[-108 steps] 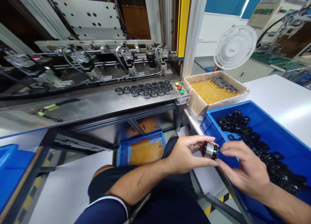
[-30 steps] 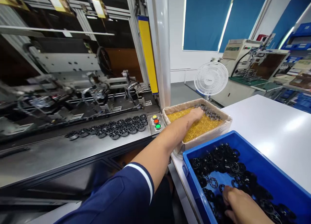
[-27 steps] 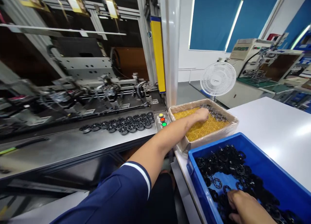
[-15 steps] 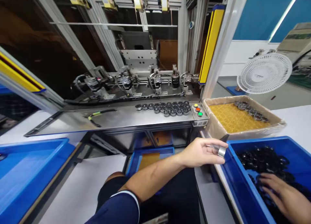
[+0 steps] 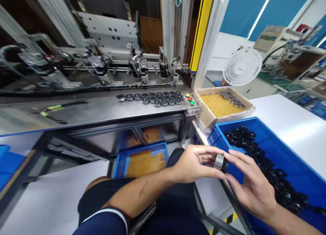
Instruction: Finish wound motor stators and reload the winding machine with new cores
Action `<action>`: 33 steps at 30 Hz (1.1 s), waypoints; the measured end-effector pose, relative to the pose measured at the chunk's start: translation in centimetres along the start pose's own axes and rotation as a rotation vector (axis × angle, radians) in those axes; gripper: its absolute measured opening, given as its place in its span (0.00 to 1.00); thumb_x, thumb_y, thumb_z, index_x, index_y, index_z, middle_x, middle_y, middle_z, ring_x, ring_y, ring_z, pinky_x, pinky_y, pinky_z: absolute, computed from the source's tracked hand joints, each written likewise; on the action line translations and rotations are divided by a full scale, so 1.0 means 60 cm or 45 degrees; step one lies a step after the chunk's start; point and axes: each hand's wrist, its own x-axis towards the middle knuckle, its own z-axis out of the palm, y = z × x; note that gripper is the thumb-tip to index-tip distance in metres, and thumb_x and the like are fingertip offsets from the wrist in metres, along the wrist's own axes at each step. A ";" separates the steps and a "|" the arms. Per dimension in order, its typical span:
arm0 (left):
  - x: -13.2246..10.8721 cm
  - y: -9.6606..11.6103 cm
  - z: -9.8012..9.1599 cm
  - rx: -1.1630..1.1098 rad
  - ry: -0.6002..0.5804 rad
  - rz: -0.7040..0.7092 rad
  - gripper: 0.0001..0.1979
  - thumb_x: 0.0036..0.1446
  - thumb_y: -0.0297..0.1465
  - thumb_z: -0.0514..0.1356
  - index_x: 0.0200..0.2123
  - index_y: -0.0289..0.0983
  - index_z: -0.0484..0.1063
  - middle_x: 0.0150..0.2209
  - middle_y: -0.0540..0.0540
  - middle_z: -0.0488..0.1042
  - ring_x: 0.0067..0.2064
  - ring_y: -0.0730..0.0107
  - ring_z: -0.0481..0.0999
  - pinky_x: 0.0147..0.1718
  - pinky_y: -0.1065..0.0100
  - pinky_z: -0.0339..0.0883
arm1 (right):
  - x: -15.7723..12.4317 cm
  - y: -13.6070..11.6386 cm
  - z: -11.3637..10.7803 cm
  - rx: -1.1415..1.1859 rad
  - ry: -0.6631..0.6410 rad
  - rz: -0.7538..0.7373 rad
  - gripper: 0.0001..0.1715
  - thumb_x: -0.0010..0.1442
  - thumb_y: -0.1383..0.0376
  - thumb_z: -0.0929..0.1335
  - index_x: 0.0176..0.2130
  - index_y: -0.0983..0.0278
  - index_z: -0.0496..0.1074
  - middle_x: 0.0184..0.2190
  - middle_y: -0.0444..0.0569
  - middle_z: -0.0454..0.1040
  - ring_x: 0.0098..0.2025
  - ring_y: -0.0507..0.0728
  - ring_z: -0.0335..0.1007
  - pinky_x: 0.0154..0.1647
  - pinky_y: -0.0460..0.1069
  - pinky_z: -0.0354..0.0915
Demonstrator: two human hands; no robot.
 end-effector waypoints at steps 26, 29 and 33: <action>0.010 -0.010 -0.009 -0.060 0.065 -0.263 0.30 0.31 0.24 0.78 0.43 0.33 0.81 0.34 0.48 0.83 0.36 0.66 0.83 0.43 0.66 0.78 | -0.008 0.030 -0.005 0.038 -0.090 -0.140 0.28 0.56 0.79 0.72 0.55 0.72 0.69 0.45 0.59 0.73 0.48 0.61 0.71 0.48 0.58 0.72; 0.011 -0.016 -0.015 -0.030 0.061 -0.279 0.30 0.32 0.26 0.79 0.44 0.33 0.81 0.33 0.47 0.83 0.34 0.68 0.83 0.42 0.68 0.77 | -0.010 0.032 -0.001 0.033 -0.077 -0.145 0.27 0.56 0.78 0.72 0.55 0.72 0.69 0.45 0.59 0.73 0.49 0.61 0.71 0.48 0.58 0.72; 0.006 -0.033 -0.014 0.048 0.042 -0.175 0.29 0.43 0.34 0.76 0.50 0.34 0.79 0.42 0.41 0.83 0.42 0.62 0.83 0.46 0.65 0.76 | -0.016 0.035 0.007 0.027 -0.071 -0.101 0.25 0.57 0.77 0.71 0.55 0.73 0.69 0.45 0.60 0.73 0.49 0.61 0.70 0.48 0.58 0.72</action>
